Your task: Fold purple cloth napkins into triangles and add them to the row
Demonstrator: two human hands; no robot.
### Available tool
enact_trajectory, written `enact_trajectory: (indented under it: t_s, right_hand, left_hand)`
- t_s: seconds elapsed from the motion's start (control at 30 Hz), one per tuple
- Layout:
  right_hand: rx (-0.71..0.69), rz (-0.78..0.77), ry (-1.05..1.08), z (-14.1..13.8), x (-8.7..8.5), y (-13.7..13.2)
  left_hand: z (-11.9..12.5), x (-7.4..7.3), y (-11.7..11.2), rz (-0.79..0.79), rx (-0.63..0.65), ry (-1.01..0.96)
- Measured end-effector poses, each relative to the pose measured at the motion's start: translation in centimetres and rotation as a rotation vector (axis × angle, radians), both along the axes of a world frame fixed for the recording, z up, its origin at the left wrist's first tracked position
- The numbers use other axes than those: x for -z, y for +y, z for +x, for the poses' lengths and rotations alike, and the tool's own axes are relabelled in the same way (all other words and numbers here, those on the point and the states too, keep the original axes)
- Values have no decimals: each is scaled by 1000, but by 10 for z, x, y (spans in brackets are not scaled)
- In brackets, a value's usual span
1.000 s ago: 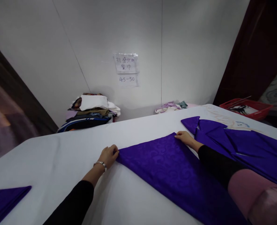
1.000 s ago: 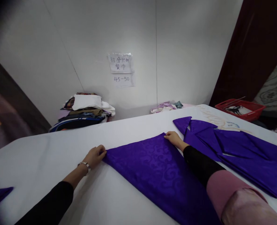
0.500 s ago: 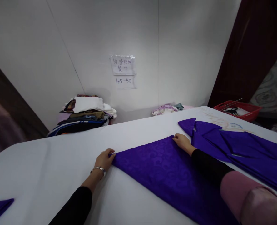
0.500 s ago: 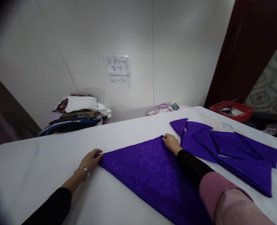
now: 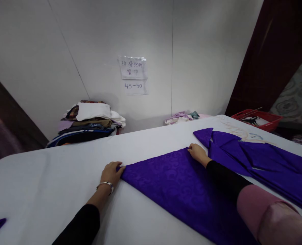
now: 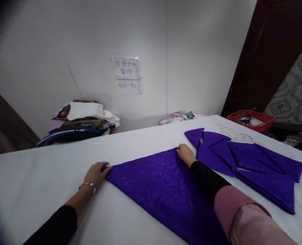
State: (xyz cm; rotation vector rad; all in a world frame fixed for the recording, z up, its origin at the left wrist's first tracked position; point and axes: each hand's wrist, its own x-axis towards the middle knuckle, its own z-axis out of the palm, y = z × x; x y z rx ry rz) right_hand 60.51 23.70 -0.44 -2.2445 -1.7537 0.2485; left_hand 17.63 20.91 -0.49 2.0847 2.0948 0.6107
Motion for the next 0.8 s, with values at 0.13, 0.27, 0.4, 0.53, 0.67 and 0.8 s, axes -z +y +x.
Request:
enact_trajectory:
  t_s: [0.13,0.27,0.4,0.53,0.67,0.8]
  right_hand:
    - [-25,6,17,-1,1,1]
    - [-49,44,42,-3,2,0]
    - [-87,78,106,-7,-3,-6]
    - [-230,70,198,-28,-15,-12]
    - [-422,33,274,-79,-21,-18]
    - [-585,19,297,-150,-17,-32]
  left_hand:
    - [0,-4,-1,7,102,123]
    - [4,-11,-5,-35,162,195]
    - [1,-26,-29,-128,135,121]
    - [-24,-46,-86,-254,67,24]
    - [-67,-52,-165,-315,-22,-86]
    - [-101,-42,-244,-338,-168,-144]
